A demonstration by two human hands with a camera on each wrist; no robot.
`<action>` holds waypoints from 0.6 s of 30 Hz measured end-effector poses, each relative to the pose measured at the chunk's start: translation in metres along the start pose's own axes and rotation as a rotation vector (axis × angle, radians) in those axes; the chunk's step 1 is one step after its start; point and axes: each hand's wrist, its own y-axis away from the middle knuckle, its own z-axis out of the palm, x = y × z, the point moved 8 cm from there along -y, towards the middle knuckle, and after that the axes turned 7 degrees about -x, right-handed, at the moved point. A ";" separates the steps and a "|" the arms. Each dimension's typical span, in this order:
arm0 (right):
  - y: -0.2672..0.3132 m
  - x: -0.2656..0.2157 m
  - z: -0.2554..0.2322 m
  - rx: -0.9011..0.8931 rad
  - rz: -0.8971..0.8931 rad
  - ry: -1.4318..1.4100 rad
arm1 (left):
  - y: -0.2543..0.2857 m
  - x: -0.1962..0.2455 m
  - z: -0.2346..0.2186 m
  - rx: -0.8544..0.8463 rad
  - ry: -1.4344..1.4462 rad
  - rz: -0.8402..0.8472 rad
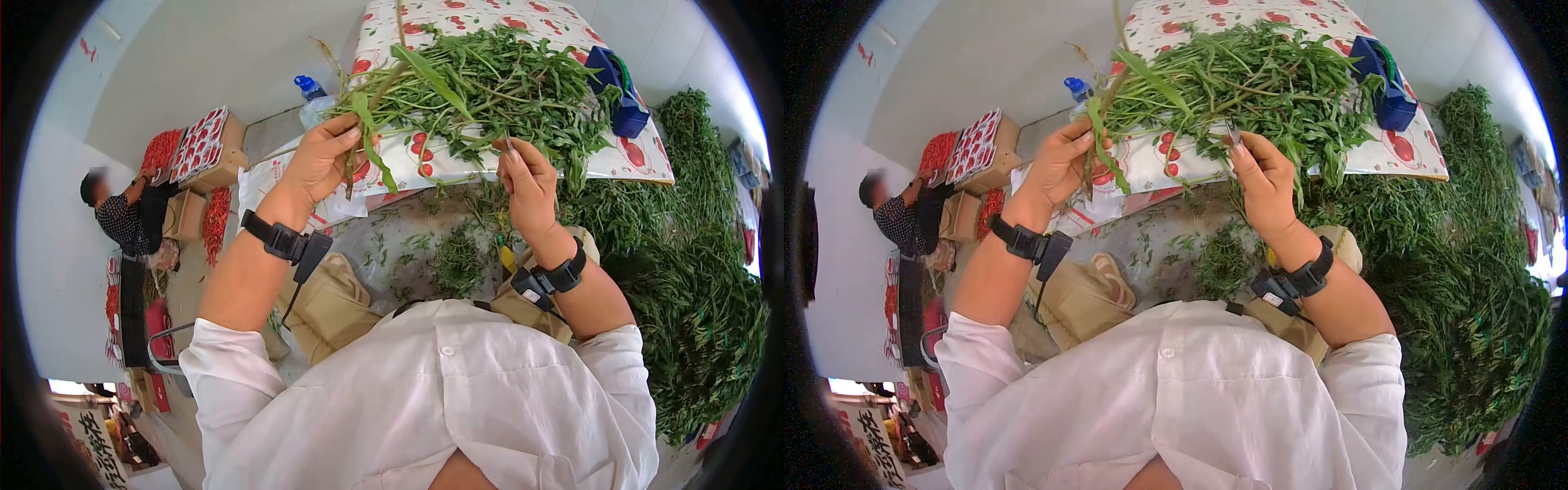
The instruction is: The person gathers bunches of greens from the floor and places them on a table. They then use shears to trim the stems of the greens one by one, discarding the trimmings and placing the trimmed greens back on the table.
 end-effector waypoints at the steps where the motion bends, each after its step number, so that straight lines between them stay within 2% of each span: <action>1: 0.002 0.003 0.003 -0.016 0.025 -0.019 | 0.005 0.001 0.001 0.033 0.046 0.011; 4: 0.005 0.008 0.015 -0.053 0.060 0.007 | 0.009 -0.008 -0.006 -0.009 0.123 0.050; 7: 0.006 0.013 0.028 -0.124 0.107 0.117 | 0.014 -0.020 -0.011 0.053 0.153 0.056; 12: 0.004 0.030 0.053 -0.273 0.186 0.184 | 0.009 -0.035 0.005 0.067 0.204 0.053; 14: 0.003 0.040 0.055 -0.273 0.246 0.101 | 0.003 -0.037 0.016 0.014 0.221 0.055; 18: 0.003 0.051 0.051 -0.253 0.380 -0.044 | -0.009 -0.045 0.025 0.051 0.205 0.058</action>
